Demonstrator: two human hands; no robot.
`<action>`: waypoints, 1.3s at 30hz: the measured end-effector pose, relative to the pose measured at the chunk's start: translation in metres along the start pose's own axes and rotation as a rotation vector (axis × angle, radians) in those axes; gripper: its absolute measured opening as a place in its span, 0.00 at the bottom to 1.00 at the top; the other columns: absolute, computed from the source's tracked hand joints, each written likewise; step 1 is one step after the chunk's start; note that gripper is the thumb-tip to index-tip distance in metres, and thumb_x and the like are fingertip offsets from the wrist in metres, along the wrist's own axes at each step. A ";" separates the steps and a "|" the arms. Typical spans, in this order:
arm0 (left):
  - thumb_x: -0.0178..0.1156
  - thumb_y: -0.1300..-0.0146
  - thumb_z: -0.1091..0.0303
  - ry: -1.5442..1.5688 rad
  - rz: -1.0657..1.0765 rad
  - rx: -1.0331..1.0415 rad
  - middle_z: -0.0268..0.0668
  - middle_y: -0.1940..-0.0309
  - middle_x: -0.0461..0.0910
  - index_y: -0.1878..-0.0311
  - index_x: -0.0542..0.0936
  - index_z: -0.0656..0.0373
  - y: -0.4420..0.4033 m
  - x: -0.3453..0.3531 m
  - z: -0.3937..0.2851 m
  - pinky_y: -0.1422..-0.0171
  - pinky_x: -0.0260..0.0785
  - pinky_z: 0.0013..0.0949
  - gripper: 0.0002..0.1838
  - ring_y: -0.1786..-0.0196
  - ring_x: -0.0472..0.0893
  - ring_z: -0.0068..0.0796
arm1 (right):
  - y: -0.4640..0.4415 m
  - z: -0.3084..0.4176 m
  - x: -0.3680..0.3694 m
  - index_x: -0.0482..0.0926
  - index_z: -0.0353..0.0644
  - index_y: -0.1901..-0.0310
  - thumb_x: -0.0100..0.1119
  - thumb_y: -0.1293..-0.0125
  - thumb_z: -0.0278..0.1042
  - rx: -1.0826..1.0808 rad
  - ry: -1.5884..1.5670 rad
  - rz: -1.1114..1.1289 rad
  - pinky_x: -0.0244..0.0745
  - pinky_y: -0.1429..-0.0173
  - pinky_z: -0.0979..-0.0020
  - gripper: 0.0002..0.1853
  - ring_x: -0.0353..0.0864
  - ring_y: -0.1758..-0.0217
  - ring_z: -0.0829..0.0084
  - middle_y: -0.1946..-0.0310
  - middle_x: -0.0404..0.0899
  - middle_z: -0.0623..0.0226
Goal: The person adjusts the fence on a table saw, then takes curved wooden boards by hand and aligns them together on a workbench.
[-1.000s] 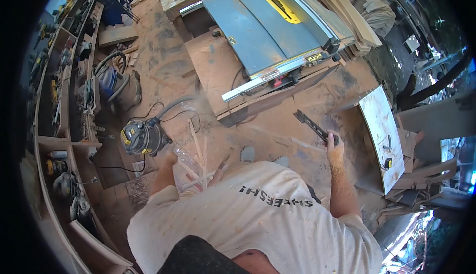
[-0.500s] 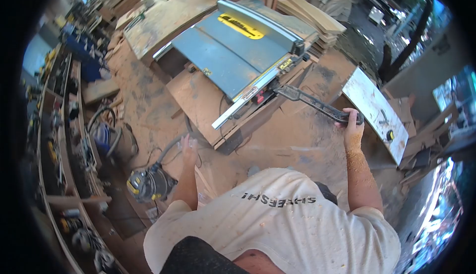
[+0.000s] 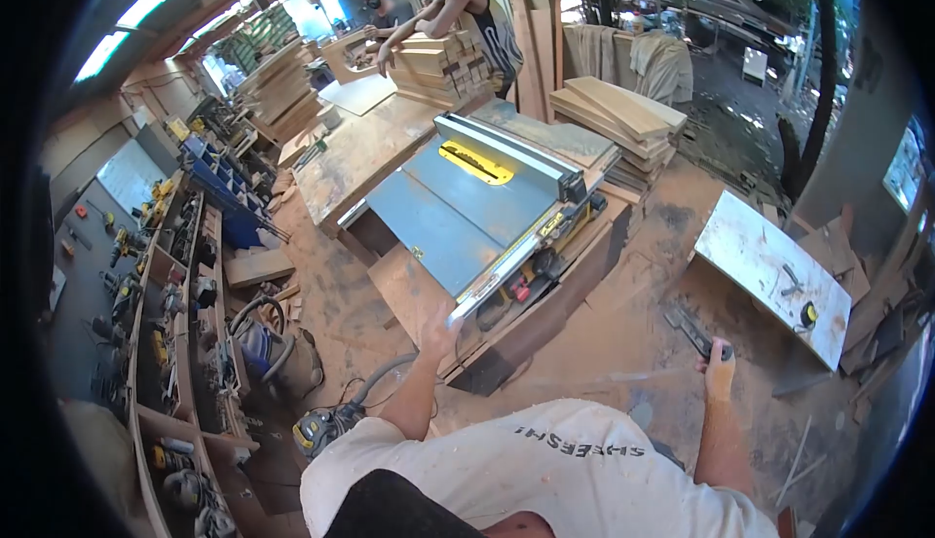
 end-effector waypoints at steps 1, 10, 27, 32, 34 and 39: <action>0.61 0.43 0.56 -0.010 -0.016 -0.009 0.56 0.46 0.72 0.40 0.69 0.62 0.003 0.001 -0.003 0.35 0.57 0.52 0.31 0.40 0.69 0.56 | -0.013 -0.013 -0.014 0.73 0.40 0.54 0.49 0.29 0.47 0.034 -0.026 -0.024 0.73 0.78 0.78 0.17 0.77 0.76 0.78 0.70 0.75 0.67; 0.58 0.43 0.47 -0.540 0.052 -0.278 0.56 0.38 0.63 0.33 0.61 0.60 0.017 0.025 -0.063 0.31 0.49 0.57 0.40 0.32 0.59 0.55 | -0.126 -0.056 -0.091 0.71 0.41 0.50 0.48 0.30 0.50 0.234 -0.222 -0.101 0.75 0.75 0.79 0.20 0.79 0.73 0.77 0.65 0.76 0.65; 0.58 0.45 0.40 -0.565 0.107 -0.398 0.76 0.35 0.48 0.32 0.50 0.76 -0.066 0.112 -0.160 0.27 0.34 0.62 0.53 0.30 0.46 0.73 | -0.236 0.044 0.008 0.69 0.41 0.45 0.46 0.29 0.53 0.241 -0.561 0.053 0.77 0.70 0.76 0.23 0.82 0.67 0.72 0.60 0.78 0.63; 0.59 0.45 0.41 -0.522 0.191 -0.373 0.81 0.37 0.46 0.32 0.49 0.76 -0.106 0.136 -0.193 0.28 0.34 0.64 0.53 0.31 0.44 0.77 | -0.263 0.105 0.035 0.69 0.39 0.44 0.45 0.28 0.50 0.087 -0.649 0.146 0.78 0.71 0.75 0.23 0.82 0.67 0.72 0.60 0.80 0.62; 0.60 0.46 0.43 -0.438 0.218 -0.212 0.83 0.38 0.45 0.32 0.49 0.76 -0.111 0.145 -0.197 0.29 0.35 0.65 0.53 0.31 0.43 0.79 | -0.276 0.126 0.056 0.69 0.40 0.44 0.44 0.27 0.50 0.059 -0.677 0.185 0.78 0.71 0.74 0.22 0.82 0.66 0.71 0.60 0.80 0.62; 0.62 0.46 0.43 -0.414 0.304 -0.234 0.84 0.38 0.43 0.30 0.49 0.71 -0.121 0.141 -0.205 0.30 0.35 0.68 0.53 0.32 0.42 0.82 | -0.303 0.145 0.151 0.69 0.42 0.43 0.44 0.28 0.50 0.086 -0.755 0.433 0.79 0.66 0.71 0.21 0.82 0.60 0.68 0.57 0.79 0.62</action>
Point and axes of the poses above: each hand's wrist, its own y-axis away from the middle knuckle, its own x-axis out of the palm, z = x × y, the point moved 3 cm from there along -y, towards the middle knuckle
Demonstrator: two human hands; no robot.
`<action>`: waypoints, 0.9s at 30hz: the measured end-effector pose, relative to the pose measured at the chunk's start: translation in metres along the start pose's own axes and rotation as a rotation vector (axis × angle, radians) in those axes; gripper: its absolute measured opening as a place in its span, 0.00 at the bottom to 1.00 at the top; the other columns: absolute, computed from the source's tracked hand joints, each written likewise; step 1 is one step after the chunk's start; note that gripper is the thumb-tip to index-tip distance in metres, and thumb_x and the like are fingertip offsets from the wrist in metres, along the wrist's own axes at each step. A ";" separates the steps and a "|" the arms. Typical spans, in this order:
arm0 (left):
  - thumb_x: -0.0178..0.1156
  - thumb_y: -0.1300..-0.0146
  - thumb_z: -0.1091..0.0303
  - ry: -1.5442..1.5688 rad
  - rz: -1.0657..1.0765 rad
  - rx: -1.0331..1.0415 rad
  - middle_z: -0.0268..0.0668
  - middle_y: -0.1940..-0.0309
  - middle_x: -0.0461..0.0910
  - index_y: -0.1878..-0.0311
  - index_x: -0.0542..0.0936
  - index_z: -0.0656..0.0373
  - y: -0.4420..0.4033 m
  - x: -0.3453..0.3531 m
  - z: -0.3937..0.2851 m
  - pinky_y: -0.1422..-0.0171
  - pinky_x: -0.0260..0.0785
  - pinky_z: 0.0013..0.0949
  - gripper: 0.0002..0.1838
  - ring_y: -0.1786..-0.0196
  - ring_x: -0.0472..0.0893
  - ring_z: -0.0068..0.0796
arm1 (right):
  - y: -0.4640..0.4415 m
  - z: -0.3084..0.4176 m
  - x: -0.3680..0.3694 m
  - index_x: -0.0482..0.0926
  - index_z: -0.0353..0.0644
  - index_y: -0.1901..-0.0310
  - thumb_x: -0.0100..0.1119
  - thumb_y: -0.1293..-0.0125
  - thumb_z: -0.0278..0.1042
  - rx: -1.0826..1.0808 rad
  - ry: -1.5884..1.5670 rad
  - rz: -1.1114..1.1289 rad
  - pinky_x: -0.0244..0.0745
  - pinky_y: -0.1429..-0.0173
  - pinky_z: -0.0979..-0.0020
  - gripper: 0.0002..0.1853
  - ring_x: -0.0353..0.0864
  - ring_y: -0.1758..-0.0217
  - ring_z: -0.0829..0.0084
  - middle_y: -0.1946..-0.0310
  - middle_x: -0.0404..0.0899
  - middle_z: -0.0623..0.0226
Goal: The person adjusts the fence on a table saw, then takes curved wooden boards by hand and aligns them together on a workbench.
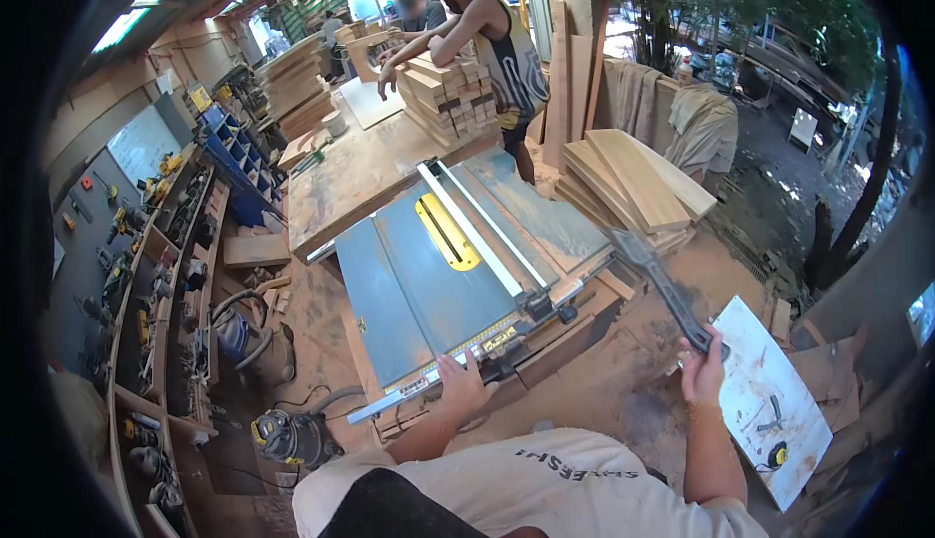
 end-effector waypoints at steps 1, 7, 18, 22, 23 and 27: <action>0.62 0.46 0.43 -0.001 -0.003 -0.008 0.84 0.38 0.43 0.30 0.49 0.71 0.001 -0.001 0.002 0.30 0.35 0.68 0.53 0.32 0.42 0.82 | -0.012 -0.011 0.017 0.69 0.42 0.43 0.45 0.28 0.50 0.027 0.005 0.015 0.79 0.65 0.70 0.22 0.82 0.58 0.66 0.56 0.78 0.62; 0.59 0.43 0.43 -0.018 0.029 -0.045 0.82 0.37 0.41 0.29 0.48 0.69 0.000 -0.001 -0.005 0.30 0.34 0.67 0.51 0.31 0.40 0.79 | -0.080 -0.088 0.085 0.67 0.43 0.41 0.44 0.28 0.50 0.215 0.045 0.280 0.79 0.64 0.70 0.22 0.82 0.52 0.66 0.50 0.77 0.61; 0.67 0.52 0.46 0.069 -0.224 -0.335 0.64 0.31 0.49 0.31 0.52 0.71 -0.029 0.030 -0.050 0.26 0.43 0.55 0.54 0.27 0.47 0.60 | -0.149 -0.168 0.102 0.53 0.52 0.30 0.50 0.29 0.43 0.826 0.248 0.813 0.78 0.56 0.67 0.29 0.78 0.53 0.69 0.44 0.71 0.64; 0.67 0.52 0.47 0.094 -0.219 -0.438 0.59 0.30 0.51 0.31 0.52 0.71 -0.032 0.039 -0.049 0.28 0.48 0.53 0.54 0.27 0.49 0.55 | -0.177 -0.162 0.095 0.55 0.53 0.30 0.50 0.30 0.44 0.838 0.610 1.017 0.79 0.55 0.67 0.29 0.78 0.52 0.71 0.48 0.72 0.65; 0.67 0.52 0.47 0.131 -0.214 -0.452 0.58 0.30 0.51 0.31 0.51 0.71 -0.033 0.037 -0.053 0.28 0.50 0.54 0.54 0.27 0.50 0.54 | -0.182 -0.155 0.095 0.56 0.51 0.31 0.51 0.30 0.45 0.784 0.643 1.097 0.78 0.55 0.67 0.29 0.77 0.53 0.72 0.50 0.72 0.66; 0.66 0.47 0.54 0.340 -0.209 -0.323 0.60 0.34 0.58 0.33 0.61 0.66 -0.031 0.021 -0.083 0.28 0.54 0.42 0.42 0.30 0.58 0.54 | -0.221 -0.123 0.072 0.59 0.46 0.31 0.52 0.31 0.49 0.747 0.788 1.208 0.78 0.53 0.69 0.31 0.76 0.55 0.75 0.53 0.73 0.66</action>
Point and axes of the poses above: each hand's wrist, its own y-axis away from the middle knuckle, its own x-axis out of the palm, z = x × y, the point moved 3 cm from there along -y, towards the middle knuckle
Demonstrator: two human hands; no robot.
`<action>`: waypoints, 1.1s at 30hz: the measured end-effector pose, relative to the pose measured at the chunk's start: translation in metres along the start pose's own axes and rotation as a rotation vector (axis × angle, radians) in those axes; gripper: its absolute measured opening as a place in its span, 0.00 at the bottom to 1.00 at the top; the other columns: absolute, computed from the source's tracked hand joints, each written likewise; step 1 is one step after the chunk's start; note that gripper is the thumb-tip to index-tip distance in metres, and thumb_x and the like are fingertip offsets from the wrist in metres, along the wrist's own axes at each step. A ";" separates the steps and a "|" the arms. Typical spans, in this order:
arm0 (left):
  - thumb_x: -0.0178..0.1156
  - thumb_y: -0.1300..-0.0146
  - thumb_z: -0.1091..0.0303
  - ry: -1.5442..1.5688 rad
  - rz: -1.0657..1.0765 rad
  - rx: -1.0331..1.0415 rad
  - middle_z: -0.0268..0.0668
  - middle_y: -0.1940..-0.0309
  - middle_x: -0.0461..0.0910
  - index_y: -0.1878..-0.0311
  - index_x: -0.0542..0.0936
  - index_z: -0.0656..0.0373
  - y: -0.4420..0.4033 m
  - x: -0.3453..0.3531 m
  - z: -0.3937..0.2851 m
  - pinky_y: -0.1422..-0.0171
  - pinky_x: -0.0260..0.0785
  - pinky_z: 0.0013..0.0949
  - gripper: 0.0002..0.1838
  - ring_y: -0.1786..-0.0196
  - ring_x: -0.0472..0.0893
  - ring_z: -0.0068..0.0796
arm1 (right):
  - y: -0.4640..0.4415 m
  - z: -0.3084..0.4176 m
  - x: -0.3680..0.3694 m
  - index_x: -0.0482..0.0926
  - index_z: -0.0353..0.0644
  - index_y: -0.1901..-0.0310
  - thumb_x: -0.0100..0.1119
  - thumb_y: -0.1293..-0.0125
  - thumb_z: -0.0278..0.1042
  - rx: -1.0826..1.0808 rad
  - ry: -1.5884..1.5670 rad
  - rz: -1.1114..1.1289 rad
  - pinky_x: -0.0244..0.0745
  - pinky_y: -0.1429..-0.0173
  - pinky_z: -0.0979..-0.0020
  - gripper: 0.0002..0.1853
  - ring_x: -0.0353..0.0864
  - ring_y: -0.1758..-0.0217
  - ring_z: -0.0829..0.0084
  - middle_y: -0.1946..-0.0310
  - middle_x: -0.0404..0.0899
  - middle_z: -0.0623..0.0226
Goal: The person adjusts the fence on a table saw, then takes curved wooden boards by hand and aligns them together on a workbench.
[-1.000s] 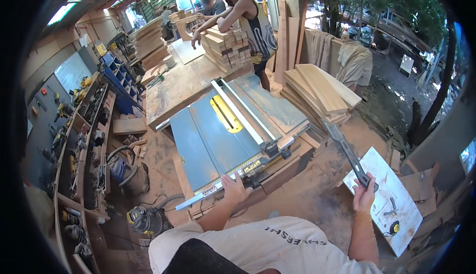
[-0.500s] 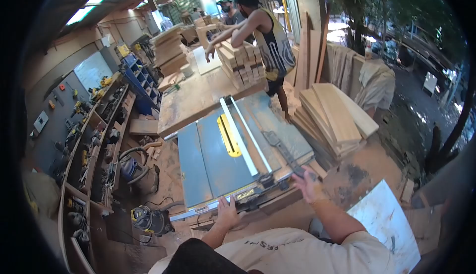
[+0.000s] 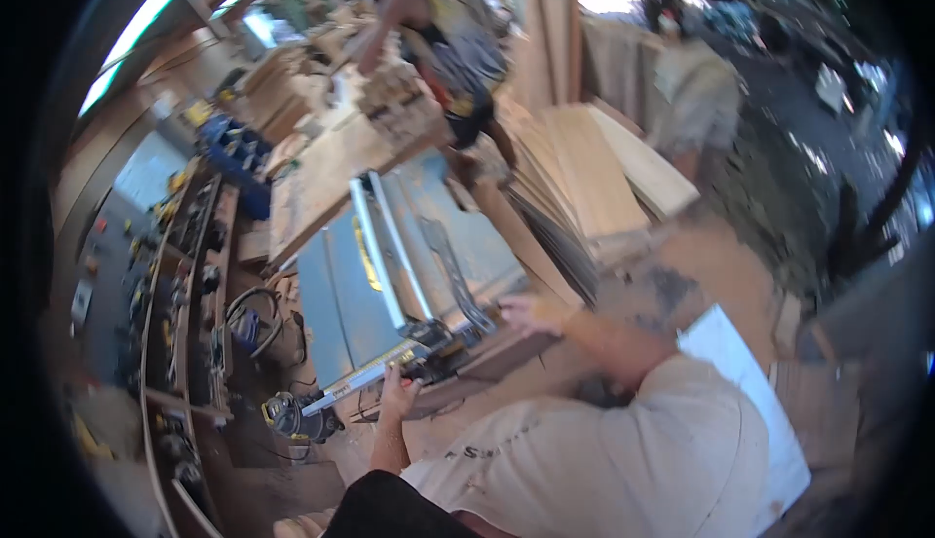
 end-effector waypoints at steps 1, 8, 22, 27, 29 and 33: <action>0.66 0.46 0.56 0.062 0.067 -0.020 0.58 0.35 0.61 0.35 0.63 0.66 0.002 -0.002 -0.007 0.29 0.55 0.41 0.40 0.31 0.61 0.52 | 0.011 -0.001 -0.019 0.60 0.45 0.32 0.53 0.32 0.49 0.003 -0.017 0.011 0.77 0.53 0.69 0.31 0.76 0.54 0.74 0.52 0.74 0.65; 0.61 0.38 0.62 -0.031 0.546 0.067 0.47 0.40 0.72 0.35 0.66 0.66 0.002 -0.025 -0.092 0.35 0.63 0.35 0.31 0.39 0.74 0.37 | 0.141 -0.105 -0.234 0.59 0.42 0.33 0.50 0.33 0.49 0.328 -0.514 -0.622 0.76 0.47 0.59 0.32 0.78 0.47 0.57 0.47 0.77 0.54; 0.55 0.36 0.65 0.161 0.435 0.371 0.48 0.41 0.72 0.37 0.69 0.63 -0.067 -0.025 -0.251 0.34 0.61 0.37 0.25 0.36 0.70 0.41 | 0.128 -0.188 -0.248 0.81 0.40 0.56 0.59 0.43 0.49 0.396 0.930 -0.644 0.74 0.48 0.57 0.21 0.79 0.52 0.53 0.56 0.81 0.51; 0.60 0.39 0.64 0.046 0.189 0.484 0.48 0.43 0.74 0.43 0.74 0.61 -0.068 -0.027 -0.235 0.33 0.62 0.38 0.22 0.39 0.73 0.44 | 0.157 -0.197 -0.229 0.84 0.42 0.60 0.60 0.44 0.43 0.362 1.076 -0.485 0.75 0.52 0.56 0.15 0.81 0.57 0.53 0.59 0.82 0.52; 0.62 0.41 0.64 0.136 0.167 0.488 0.48 0.45 0.75 0.45 0.74 0.62 -0.065 -0.014 -0.225 0.34 0.62 0.38 0.22 0.40 0.74 0.44 | 0.169 -0.153 -0.195 0.80 0.42 0.52 0.58 0.40 0.42 0.541 1.146 -0.328 0.72 0.46 0.60 0.18 0.80 0.51 0.58 0.53 0.80 0.54; 0.63 0.42 0.64 0.213 0.279 0.690 0.49 0.43 0.73 0.43 0.73 0.62 -0.045 0.011 -0.247 0.34 0.63 0.39 0.24 0.39 0.71 0.46 | 0.131 -0.160 -0.176 0.80 0.42 0.51 0.58 0.40 0.42 0.608 1.220 -0.055 0.72 0.45 0.61 0.18 0.79 0.51 0.58 0.53 0.80 0.54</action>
Point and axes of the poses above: each hand's wrist, its own y-axis away from the middle knuckle, its own x-axis out of the palm, z = x × y, the point moved 3 cm from there along -y, towards the middle knuckle
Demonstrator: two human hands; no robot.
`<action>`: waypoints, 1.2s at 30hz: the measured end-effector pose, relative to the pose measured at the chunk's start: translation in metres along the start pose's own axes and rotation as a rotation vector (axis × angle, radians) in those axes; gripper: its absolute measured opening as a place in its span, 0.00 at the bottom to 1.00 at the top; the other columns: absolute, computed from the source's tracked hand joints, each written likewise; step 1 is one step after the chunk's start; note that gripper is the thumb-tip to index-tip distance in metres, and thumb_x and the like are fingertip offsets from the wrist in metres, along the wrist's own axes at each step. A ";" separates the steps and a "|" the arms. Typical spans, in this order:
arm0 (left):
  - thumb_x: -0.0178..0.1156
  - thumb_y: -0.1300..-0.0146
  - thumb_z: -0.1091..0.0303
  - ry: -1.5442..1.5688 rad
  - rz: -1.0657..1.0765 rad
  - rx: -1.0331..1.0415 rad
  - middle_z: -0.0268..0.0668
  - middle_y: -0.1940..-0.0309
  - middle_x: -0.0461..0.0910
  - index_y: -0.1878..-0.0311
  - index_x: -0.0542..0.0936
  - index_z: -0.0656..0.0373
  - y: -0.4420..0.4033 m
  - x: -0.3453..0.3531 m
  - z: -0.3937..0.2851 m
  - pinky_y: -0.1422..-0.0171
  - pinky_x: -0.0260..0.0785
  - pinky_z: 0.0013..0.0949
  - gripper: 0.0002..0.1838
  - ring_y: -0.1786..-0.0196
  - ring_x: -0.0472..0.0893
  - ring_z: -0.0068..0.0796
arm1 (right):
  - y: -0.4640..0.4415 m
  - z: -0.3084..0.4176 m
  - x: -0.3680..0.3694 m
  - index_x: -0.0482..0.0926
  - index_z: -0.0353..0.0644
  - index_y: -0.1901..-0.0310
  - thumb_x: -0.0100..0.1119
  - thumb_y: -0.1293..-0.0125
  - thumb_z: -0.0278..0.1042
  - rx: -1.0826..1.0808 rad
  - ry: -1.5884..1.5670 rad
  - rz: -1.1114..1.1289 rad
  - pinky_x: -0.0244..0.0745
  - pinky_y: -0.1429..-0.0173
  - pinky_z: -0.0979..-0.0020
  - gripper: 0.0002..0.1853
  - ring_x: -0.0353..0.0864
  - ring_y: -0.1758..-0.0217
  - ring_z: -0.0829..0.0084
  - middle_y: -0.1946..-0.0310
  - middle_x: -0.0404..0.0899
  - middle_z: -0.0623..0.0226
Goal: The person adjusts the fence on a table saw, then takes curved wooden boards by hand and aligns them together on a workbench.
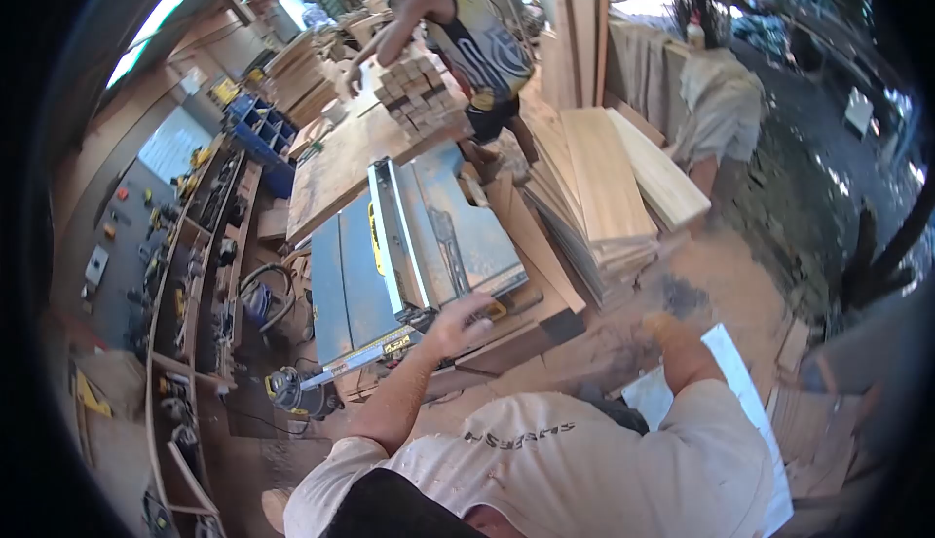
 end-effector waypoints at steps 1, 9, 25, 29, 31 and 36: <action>0.63 0.42 0.63 0.027 0.065 0.033 0.50 0.41 0.71 0.41 0.72 0.62 -0.004 0.009 -0.008 0.33 0.61 0.40 0.26 0.37 0.69 0.47 | -0.005 0.014 -0.004 0.80 0.42 0.51 0.58 0.40 0.42 -0.037 0.017 0.029 0.72 0.45 0.61 0.18 0.79 0.51 0.58 0.53 0.80 0.54; 0.68 0.50 0.46 -0.070 0.096 0.510 0.54 0.34 0.60 0.32 0.60 0.63 -0.061 0.070 -0.076 0.28 0.53 0.45 0.48 0.30 0.59 0.51 | -0.026 0.175 -0.060 0.80 0.42 0.51 0.58 0.40 0.41 -0.420 -0.020 0.057 0.72 0.45 0.61 0.18 0.79 0.50 0.59 0.52 0.80 0.54; 0.62 0.42 0.53 0.023 0.056 0.521 0.47 0.44 0.73 0.40 0.70 0.62 -0.055 0.063 -0.066 0.37 0.64 0.42 0.31 0.41 0.72 0.47 | -0.012 0.201 -0.104 0.79 0.42 0.49 0.57 0.40 0.41 -0.440 -0.080 0.022 0.71 0.44 0.62 0.19 0.79 0.49 0.60 0.52 0.80 0.55; 0.62 0.41 0.55 -0.011 -0.038 0.540 0.44 0.46 0.76 0.43 0.74 0.62 -0.051 0.052 -0.067 0.40 0.68 0.39 0.27 0.42 0.75 0.44 | -0.009 0.206 -0.115 0.78 0.42 0.49 0.57 0.39 0.41 -0.452 -0.083 0.006 0.71 0.44 0.62 0.19 0.78 0.49 0.60 0.51 0.79 0.55; 0.61 0.41 0.55 -0.013 -0.075 0.551 0.42 0.47 0.77 0.44 0.75 0.61 -0.051 0.049 -0.064 0.41 0.70 0.38 0.25 0.43 0.76 0.42 | -0.008 0.210 -0.120 0.78 0.42 0.49 0.57 0.39 0.41 -0.461 -0.081 0.000 0.71 0.43 0.62 0.19 0.78 0.49 0.60 0.51 0.79 0.55; 0.62 0.41 0.60 -0.039 -0.183 0.512 0.44 0.47 0.77 0.45 0.76 0.59 -0.045 0.036 -0.061 0.43 0.70 0.39 0.22 0.45 0.77 0.43 | -0.005 0.223 -0.134 0.78 0.42 0.48 0.57 0.39 0.41 -0.473 -0.084 -0.012 0.70 0.43 0.62 0.19 0.78 0.48 0.61 0.51 0.79 0.55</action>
Point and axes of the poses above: each hand's wrist, its own y-axis away from the middle knuckle, its own x-axis out of the palm, z = x × y, the point moved 3 cm from there along -y, towards the middle knuckle
